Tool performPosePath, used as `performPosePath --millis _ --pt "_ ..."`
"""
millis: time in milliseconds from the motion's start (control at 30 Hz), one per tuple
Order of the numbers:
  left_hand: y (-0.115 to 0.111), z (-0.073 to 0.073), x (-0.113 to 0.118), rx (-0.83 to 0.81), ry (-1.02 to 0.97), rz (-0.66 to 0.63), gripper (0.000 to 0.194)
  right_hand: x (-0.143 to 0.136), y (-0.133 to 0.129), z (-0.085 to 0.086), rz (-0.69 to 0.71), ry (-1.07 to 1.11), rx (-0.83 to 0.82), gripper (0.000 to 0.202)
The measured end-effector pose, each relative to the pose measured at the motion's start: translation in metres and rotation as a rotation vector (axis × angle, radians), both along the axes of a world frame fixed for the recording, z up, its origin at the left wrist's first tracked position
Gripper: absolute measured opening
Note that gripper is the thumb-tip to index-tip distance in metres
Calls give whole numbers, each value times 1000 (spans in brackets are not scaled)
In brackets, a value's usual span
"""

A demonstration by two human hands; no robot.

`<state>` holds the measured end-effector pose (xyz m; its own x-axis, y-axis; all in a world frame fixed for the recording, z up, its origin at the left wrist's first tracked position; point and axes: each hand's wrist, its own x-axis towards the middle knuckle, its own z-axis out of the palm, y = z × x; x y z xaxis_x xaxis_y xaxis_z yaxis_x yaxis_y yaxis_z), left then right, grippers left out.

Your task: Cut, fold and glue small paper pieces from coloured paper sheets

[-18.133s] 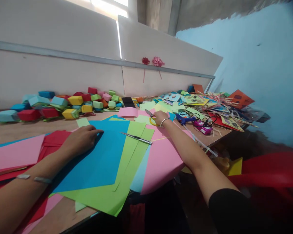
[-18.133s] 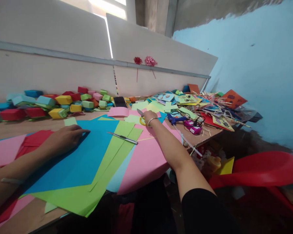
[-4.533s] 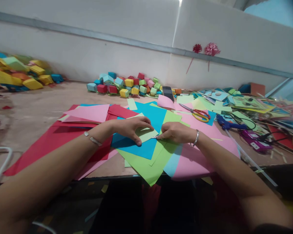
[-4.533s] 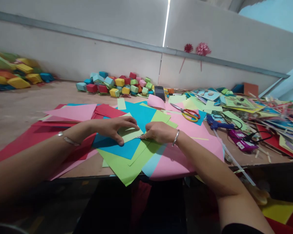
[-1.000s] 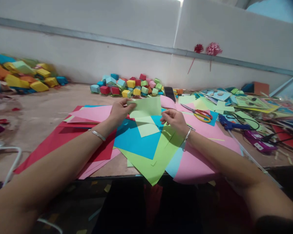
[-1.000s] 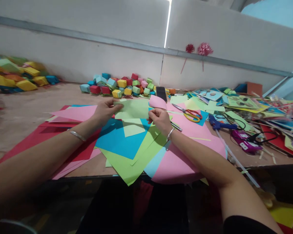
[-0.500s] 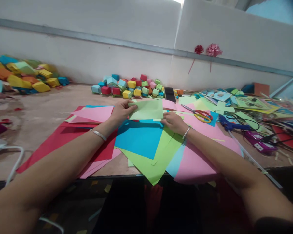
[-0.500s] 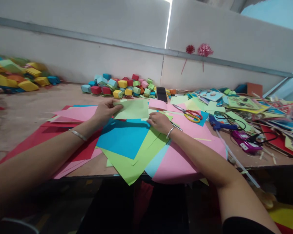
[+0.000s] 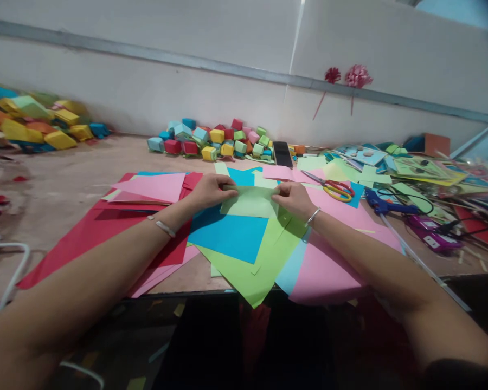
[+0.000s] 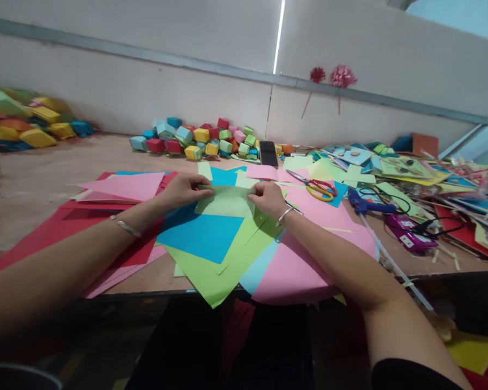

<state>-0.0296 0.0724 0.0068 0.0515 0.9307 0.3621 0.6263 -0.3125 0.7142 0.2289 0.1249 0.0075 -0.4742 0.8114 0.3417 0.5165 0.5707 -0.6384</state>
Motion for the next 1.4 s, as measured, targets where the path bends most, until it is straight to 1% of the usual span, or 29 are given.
performPosePath --millis 67,100,200,267,400,500,667,767,900,1033,1167,1400 --pt "3 -2 -3 57 173 -7 23 1 2 -1 0 -96 43 7" --pt "4 -2 -4 81 233 -10 24 1 2 -1 -1 -146 82 9" --pt "7 -4 -7 126 343 -32 22 1 1 -2 -5 -302 242 16" --pt "8 -5 -7 151 415 -58 19 0 0 -3 -6 -383 316 19" --pt "8 -4 -8 197 556 -117 20 0 -2 -4 13 -477 407 29" --pt "8 -2 -9 235 629 -139 20 -1 -1 -5 79 -491 482 24" --pt "9 -1 -11 218 640 -173 19 -3 3 -6 112 -608 529 26" --pt "10 0 -11 190 640 -193 18 -4 3 -6 141 -686 604 26" --pt "9 2 -11 178 681 -222 21 -6 -3 0 200 -799 722 24" --pt "7 5 -10 175 719 -241 23 -7 -10 6 240 -902 759 25" --pt "6 7 -8 178 763 -239 22 -7 -12 8 270 -908 777 25" --pt "5 8 -5 202 850 -233 21 -10 -13 5 292 -865 823 26"
